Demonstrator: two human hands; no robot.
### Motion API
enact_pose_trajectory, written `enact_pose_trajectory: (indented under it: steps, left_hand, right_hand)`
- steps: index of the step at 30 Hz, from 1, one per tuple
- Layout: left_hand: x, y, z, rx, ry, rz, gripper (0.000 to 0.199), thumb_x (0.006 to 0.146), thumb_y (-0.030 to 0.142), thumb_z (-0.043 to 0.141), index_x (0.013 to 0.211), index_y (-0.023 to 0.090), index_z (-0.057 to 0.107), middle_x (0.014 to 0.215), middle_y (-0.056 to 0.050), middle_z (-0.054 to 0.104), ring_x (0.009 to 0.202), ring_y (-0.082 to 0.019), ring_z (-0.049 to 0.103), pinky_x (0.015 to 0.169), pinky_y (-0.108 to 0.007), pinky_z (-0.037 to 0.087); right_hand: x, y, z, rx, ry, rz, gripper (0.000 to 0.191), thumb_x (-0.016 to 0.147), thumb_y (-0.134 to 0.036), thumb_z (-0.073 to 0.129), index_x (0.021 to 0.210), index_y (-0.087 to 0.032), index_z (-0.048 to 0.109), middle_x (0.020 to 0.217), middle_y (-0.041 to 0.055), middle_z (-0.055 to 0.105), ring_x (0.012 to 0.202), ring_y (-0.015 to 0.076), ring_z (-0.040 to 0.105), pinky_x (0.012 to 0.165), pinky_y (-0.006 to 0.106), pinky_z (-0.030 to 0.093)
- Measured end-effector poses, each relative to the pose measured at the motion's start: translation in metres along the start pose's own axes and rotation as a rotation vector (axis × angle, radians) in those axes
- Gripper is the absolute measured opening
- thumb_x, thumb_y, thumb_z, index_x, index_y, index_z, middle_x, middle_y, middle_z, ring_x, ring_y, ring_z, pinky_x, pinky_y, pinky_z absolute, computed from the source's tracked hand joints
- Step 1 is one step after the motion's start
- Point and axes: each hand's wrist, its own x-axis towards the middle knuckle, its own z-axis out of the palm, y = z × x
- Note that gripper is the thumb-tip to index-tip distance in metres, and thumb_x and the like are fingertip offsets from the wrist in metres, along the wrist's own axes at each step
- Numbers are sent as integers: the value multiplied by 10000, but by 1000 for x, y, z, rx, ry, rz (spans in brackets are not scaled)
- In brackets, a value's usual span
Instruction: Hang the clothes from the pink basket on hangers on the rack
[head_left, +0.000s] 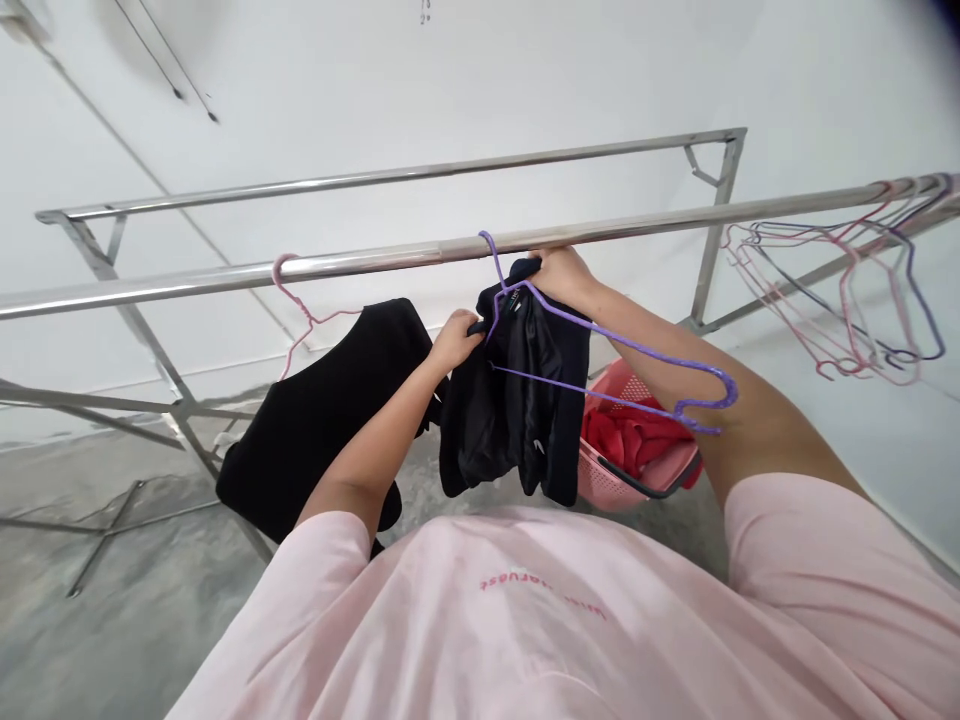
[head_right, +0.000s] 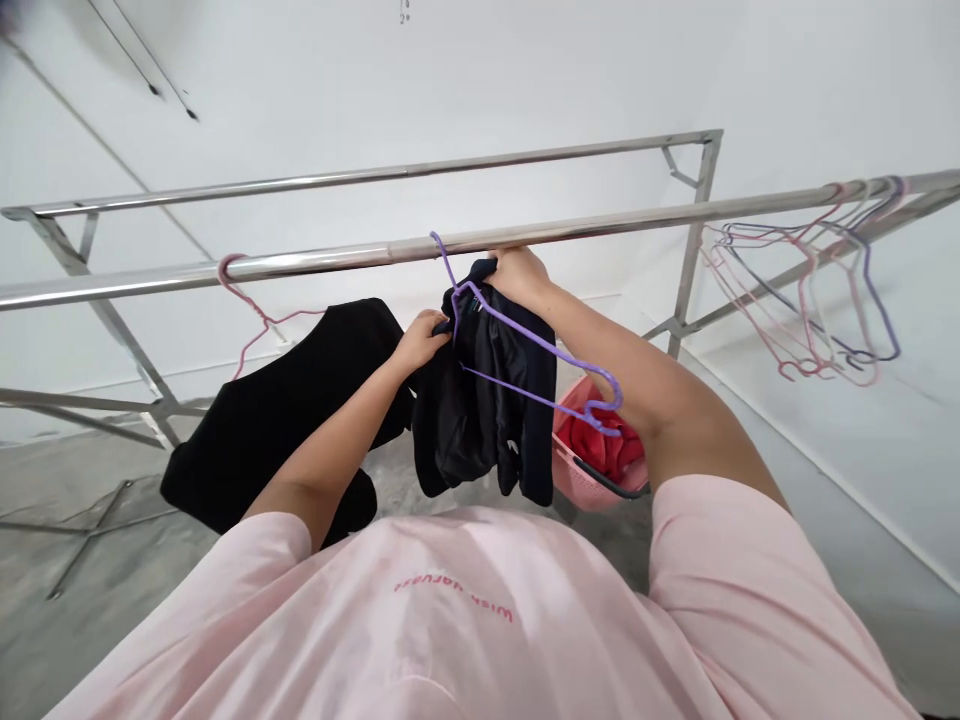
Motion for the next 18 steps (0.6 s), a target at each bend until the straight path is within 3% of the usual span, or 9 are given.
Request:
enact_pose_trajectory:
  steps: [3, 8, 12, 16, 18]
  left_hand:
    - [-2, -7, 2, -332, 7, -54, 178, 849, 272, 562, 973, 161, 624, 945, -64, 653, 967, -238, 621, 925, -383, 504]
    - [-5, -14, -3, -594, -52, 82, 409, 834, 379, 667, 1182, 176, 600, 1218, -99, 671, 1188, -256, 606, 1039, -370, 475]
    - [-6, -2, 2, -391, -13, 63, 689, 624, 355, 890, 1229, 167, 621, 1180, -118, 698, 1124, -305, 646, 1003, -398, 500]
    - [-6, 13, 3, -29, 95, 39, 440, 827, 212, 677, 1266, 230, 667, 1165, -96, 708, 1101, -309, 653, 952, -399, 510]
    - [-5, 12, -4, 45, 146, 28, 444, 863, 137, 576, 1272, 270, 688, 1185, -90, 694, 1120, -307, 642, 935, -376, 503]
  right_hand:
    - [-3, 7, -6, -37, -16, 5, 221, 819, -325, 671, 937, -140, 696, 908, 107, 700, 862, 253, 630, 729, 311, 444]
    - [-4, 12, -8, -92, -17, 28, 236, 814, -352, 700, 950, -160, 677, 934, 102, 689, 891, 250, 613, 716, 292, 430]
    - [-1, 10, -6, -108, -14, 21, 201, 800, -323, 685, 935, -175, 678, 898, 89, 684, 843, 237, 593, 670, 287, 407]
    - [0, 17, -10, -147, -62, -18, 267, 755, -330, 724, 970, -180, 677, 915, 68, 687, 826, 226, 592, 660, 286, 404]
    - [-5, 31, -14, -238, -108, -21, 359, 709, -305, 767, 1037, -192, 671, 964, 63, 693, 860, 233, 601, 688, 288, 418]
